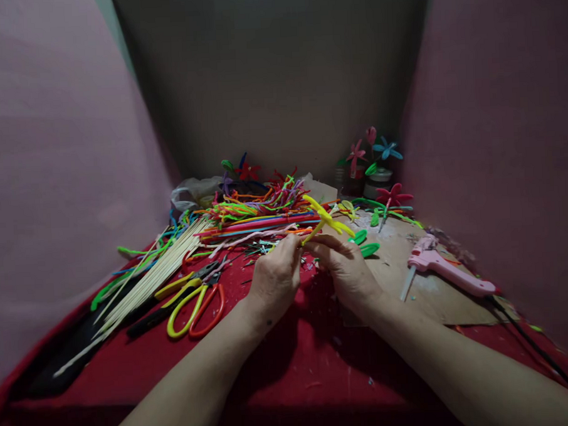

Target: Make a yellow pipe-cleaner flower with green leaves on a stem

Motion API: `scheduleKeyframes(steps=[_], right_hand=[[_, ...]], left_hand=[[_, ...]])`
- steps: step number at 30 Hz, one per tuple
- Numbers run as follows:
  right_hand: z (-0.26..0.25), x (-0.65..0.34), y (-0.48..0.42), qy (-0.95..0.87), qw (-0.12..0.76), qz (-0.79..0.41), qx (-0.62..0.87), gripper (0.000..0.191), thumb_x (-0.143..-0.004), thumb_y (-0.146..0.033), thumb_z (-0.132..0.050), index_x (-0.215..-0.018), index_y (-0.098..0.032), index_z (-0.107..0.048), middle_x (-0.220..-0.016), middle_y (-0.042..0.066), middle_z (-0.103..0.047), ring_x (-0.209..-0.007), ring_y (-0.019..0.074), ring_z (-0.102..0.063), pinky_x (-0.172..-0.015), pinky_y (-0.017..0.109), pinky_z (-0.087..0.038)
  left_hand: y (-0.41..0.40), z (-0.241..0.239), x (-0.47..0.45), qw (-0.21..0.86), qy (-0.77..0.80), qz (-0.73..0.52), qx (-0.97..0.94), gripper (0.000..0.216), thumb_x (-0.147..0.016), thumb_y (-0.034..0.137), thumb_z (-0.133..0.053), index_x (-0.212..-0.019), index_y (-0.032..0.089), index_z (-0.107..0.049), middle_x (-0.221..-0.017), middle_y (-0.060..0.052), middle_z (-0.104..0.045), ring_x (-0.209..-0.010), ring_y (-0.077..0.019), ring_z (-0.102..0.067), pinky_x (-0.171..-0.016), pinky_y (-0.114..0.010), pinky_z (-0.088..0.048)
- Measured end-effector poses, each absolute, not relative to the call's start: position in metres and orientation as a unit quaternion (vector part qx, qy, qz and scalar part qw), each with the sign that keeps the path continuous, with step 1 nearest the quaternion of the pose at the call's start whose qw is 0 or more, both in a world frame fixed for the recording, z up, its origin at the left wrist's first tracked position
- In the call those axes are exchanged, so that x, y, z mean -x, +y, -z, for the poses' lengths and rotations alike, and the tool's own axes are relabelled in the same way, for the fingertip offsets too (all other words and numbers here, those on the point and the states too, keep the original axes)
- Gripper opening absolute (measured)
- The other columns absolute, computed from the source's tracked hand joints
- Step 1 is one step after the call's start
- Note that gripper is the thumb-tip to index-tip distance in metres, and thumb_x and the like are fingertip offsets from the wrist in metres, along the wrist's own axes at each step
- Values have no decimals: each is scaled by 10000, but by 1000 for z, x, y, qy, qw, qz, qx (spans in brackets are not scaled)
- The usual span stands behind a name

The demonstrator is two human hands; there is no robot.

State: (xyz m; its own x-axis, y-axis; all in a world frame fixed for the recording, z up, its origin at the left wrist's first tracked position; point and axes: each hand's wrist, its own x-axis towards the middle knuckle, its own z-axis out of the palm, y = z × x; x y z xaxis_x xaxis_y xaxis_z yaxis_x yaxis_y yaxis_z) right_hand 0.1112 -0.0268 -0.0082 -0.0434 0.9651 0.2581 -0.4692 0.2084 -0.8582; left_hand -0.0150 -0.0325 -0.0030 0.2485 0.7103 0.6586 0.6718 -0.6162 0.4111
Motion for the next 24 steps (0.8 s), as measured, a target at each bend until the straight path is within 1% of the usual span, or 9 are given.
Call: scheduleKeyframes(steps=[2,4,6,9,13,17,21,24], right_hand=[[8,-112,-27,-462,624,-564,280,113,-668,-225,-685,-772,-205,-723,-710,-20,-654,-732,145,-542,-711,276,-410],[7,-112,-27,-473,606,-571,287,119,-678,-251,-688,-779,-197,-719,-673,-25,-627,-670,129,-517,-665,268,-401],[5,-113,-26,-482,589,-584,282,129,-691,-283,-688,-785,-200,-716,-658,-29,-604,-625,113,-489,-626,259,-387],[2,-114,-25,-514,575,-576,270,141,-713,-306,-675,-807,-212,-721,-684,-22,-604,-589,101,-452,-574,249,-355],[7,-117,-20,-539,573,-550,279,129,-722,-307,-661,-801,-226,-723,-673,-18,-611,-555,101,-416,-514,243,-308],[16,-118,-16,-501,571,-592,268,148,-689,-308,-688,-797,-211,-715,-683,-8,-631,-568,110,-464,-533,249,-345],[17,-117,-15,-489,544,-641,232,287,-677,-331,-702,-943,-222,-698,-717,-11,-634,-583,106,-491,-557,243,-374],[15,-117,-15,-496,535,-648,217,316,-700,-350,-679,-991,-229,-690,-707,-8,-630,-580,105,-487,-554,239,-378]], left_hand=[[-32,4,15,40,435,-435,-788,126,-862,157,-401,-867,182,-525,-771,-32,-610,-664,-123,-563,-630,-227,-417],[-33,3,15,85,453,-440,-771,121,-867,186,-409,-815,185,-518,-662,6,-560,-554,-99,-506,-556,-208,-389],[-34,0,15,145,468,-449,-748,141,-867,221,-419,-768,184,-512,-575,37,-495,-470,-80,-441,-496,-197,-358],[-36,-7,15,256,456,-472,-710,142,-856,248,-439,-762,178,-519,-519,61,-451,-401,-60,-393,-440,-187,-335],[-39,-15,13,403,428,-487,-646,145,-819,284,-500,-746,161,-522,-513,70,-450,-351,-32,-359,-359,-165,-272],[-39,-19,13,501,414,-485,-585,163,-775,302,-571,-780,142,-543,-518,67,-471,-342,-15,-351,-336,-141,-249],[-35,-18,17,568,382,-474,-555,159,-761,277,-595,-741,140,-518,-512,63,-491,-318,-2,-338,-317,-122,-226],[-33,-17,20,577,370,-462,-562,161,-771,280,-586,-741,135,-522,-534,54,-517,-304,-5,-367,-303,-119,-237]])
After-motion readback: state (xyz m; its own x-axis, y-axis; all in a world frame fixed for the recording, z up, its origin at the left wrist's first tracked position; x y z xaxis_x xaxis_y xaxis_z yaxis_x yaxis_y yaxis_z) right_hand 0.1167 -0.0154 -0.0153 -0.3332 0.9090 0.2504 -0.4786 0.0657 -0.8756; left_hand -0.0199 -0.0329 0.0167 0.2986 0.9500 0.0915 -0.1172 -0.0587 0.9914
